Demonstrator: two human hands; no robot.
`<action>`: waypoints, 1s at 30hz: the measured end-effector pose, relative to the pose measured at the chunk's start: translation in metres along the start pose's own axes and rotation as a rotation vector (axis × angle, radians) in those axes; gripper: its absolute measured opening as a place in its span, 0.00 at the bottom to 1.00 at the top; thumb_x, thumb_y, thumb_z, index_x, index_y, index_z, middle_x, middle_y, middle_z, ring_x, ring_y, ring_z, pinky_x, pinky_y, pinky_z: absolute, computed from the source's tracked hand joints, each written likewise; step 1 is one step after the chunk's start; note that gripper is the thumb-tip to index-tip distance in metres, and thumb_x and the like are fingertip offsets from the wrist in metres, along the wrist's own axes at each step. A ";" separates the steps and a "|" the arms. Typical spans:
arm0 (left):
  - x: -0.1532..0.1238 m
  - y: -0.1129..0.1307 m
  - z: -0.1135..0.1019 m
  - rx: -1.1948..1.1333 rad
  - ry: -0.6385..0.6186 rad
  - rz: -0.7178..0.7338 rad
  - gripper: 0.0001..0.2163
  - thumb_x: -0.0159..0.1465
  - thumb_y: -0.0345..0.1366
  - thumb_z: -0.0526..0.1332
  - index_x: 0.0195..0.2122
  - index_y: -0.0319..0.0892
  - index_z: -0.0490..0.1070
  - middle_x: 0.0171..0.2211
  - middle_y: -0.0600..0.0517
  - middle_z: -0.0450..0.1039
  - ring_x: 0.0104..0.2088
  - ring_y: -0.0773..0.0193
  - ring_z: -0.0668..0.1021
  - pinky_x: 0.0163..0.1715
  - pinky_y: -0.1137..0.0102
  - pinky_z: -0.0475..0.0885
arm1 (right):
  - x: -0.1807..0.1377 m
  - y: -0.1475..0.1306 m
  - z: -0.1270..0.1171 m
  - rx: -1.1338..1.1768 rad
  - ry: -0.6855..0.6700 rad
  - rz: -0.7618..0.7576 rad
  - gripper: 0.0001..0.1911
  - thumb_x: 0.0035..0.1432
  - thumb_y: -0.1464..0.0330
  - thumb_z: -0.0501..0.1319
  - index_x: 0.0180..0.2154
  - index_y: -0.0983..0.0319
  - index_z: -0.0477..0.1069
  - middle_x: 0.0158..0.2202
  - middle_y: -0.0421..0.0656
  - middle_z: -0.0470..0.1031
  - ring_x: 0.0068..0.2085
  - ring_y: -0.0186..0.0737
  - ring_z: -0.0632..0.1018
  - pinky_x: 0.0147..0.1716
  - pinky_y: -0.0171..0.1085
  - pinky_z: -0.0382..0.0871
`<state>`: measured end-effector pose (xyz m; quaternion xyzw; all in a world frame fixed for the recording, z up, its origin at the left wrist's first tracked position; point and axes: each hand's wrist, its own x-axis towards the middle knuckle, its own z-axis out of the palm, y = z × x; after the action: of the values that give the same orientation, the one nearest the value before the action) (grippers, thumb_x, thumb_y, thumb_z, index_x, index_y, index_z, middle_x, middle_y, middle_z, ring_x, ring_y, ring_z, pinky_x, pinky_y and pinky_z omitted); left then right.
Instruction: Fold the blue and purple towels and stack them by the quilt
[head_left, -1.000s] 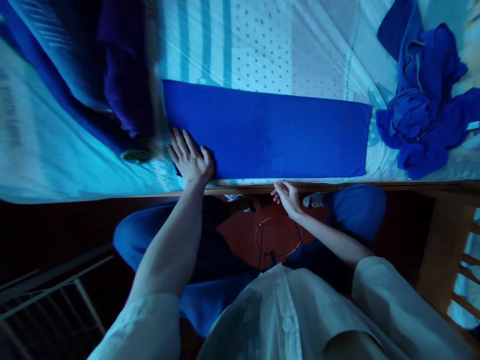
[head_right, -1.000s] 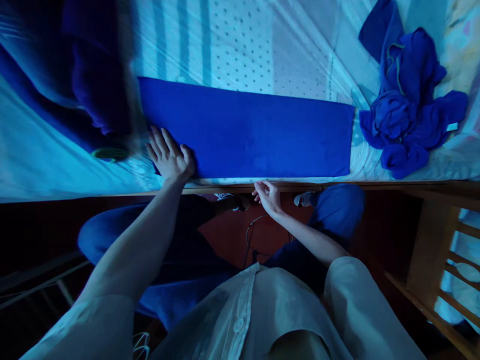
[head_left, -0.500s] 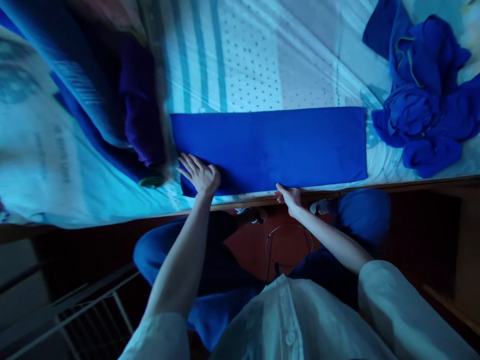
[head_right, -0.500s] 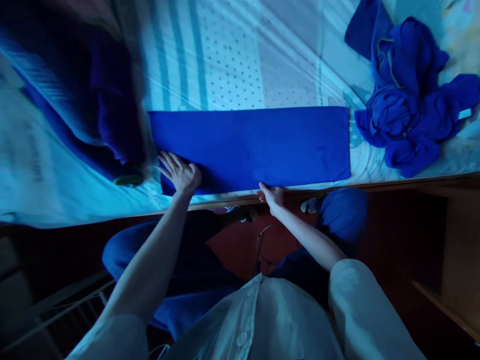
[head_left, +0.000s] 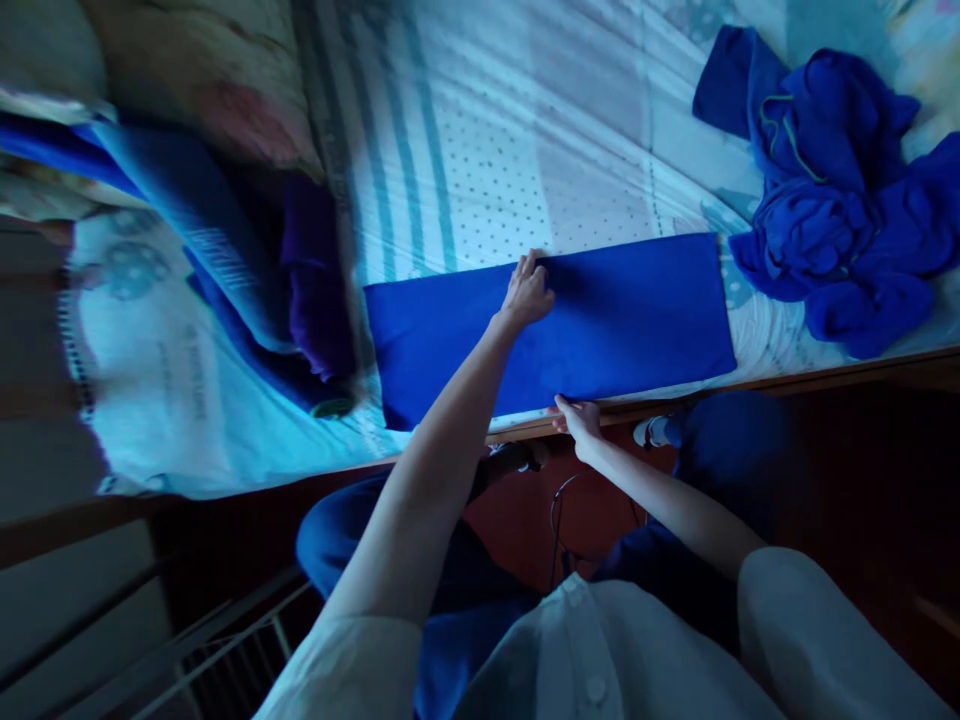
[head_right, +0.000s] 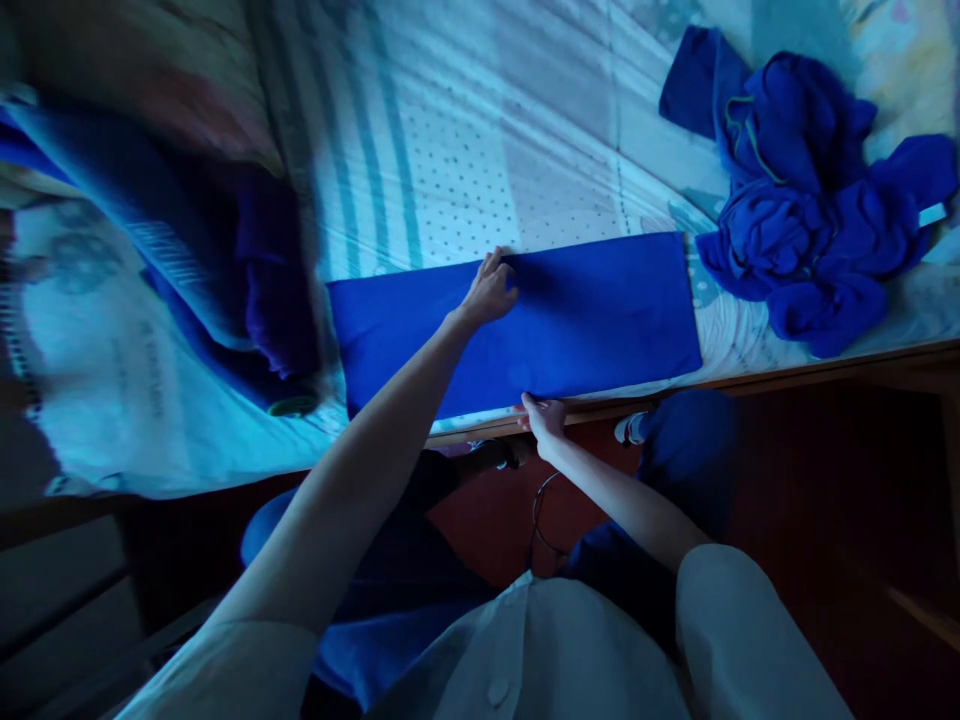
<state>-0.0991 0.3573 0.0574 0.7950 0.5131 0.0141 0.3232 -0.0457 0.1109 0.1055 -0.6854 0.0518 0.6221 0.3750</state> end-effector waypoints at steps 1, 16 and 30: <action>0.009 -0.001 -0.003 -0.001 0.002 -0.031 0.21 0.57 0.33 0.60 0.53 0.37 0.73 0.73 0.40 0.49 0.73 0.41 0.48 0.70 0.44 0.45 | -0.001 0.000 0.000 0.011 -0.007 0.010 0.12 0.57 0.66 0.68 0.25 0.64 0.74 0.26 0.45 0.83 0.18 0.29 0.74 0.16 0.26 0.66; 0.012 0.031 -0.055 0.064 -0.038 -0.003 0.18 0.53 0.26 0.57 0.41 0.39 0.83 0.43 0.44 0.81 0.52 0.53 0.77 0.60 0.61 0.69 | -0.006 0.001 -0.008 0.146 0.024 0.033 0.13 0.55 0.67 0.71 0.25 0.62 0.70 0.23 0.41 0.80 0.18 0.29 0.74 0.16 0.26 0.70; -0.068 0.088 -0.144 -0.105 0.047 0.030 0.17 0.52 0.27 0.58 0.38 0.39 0.84 0.28 0.50 0.83 0.33 0.59 0.81 0.40 0.69 0.76 | -0.059 0.026 -0.080 0.086 -0.138 -0.350 0.26 0.36 0.47 0.76 0.24 0.62 0.75 0.25 0.43 0.79 0.25 0.34 0.76 0.26 0.33 0.72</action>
<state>-0.1114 0.3502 0.2383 0.7841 0.5071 0.0646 0.3519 -0.0081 0.0226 0.1418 -0.6229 -0.0673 0.5900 0.5092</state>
